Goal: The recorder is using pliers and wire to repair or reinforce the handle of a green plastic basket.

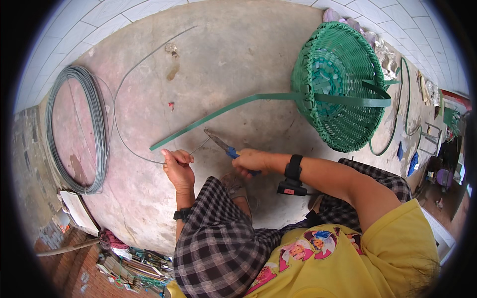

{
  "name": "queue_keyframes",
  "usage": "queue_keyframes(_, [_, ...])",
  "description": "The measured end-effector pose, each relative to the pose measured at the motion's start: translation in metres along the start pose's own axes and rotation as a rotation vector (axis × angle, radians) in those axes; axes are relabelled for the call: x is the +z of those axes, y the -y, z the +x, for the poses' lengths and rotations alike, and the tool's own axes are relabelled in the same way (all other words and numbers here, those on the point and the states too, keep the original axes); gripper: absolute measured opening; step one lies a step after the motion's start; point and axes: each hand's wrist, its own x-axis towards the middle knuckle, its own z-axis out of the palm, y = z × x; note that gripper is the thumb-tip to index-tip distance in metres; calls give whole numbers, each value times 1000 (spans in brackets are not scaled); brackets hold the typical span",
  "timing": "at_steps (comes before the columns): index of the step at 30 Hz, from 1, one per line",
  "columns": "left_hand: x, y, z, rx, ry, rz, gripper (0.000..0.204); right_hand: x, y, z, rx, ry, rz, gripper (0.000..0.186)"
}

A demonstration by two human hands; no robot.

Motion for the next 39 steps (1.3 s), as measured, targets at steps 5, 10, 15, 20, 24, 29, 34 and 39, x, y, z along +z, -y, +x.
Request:
queue_keyframes(5, [1, -2, -5, 2, 1, -20, 59, -6, -14, 12, -76, 13, -113, 21])
queue_keyframes(10, [3, -11, 2, 28, -87, 53, 59, -6, -16, 8, -160, -65, -405, 22])
queue_keyframes(15, [17, -5, -4, -14, -111, 40, 59, -8, -20, 17, -112, -38, -193, 26])
queue_keyframes(20, [10, -1, -4, 14, -139, 91, 60, -2, -13, 9, -320, -146, -660, 22])
queue_keyframes(24, [19, -4, -8, 50, -122, 135, 61, -11, -31, 25, -510, -198, -816, 26])
queue_keyframes(29, [17, -6, -12, 103, -102, 253, 62, -2, -25, 22, -449, -246, -816, 22])
queue_keyframes(34, [23, -7, -16, 143, -56, 265, 62, 1, -11, 4, -280, -296, -704, 28])
queue_keyframes(39, [26, -8, -18, 154, -33, 308, 61, 3, 0, -7, -320, -286, -838, 30])
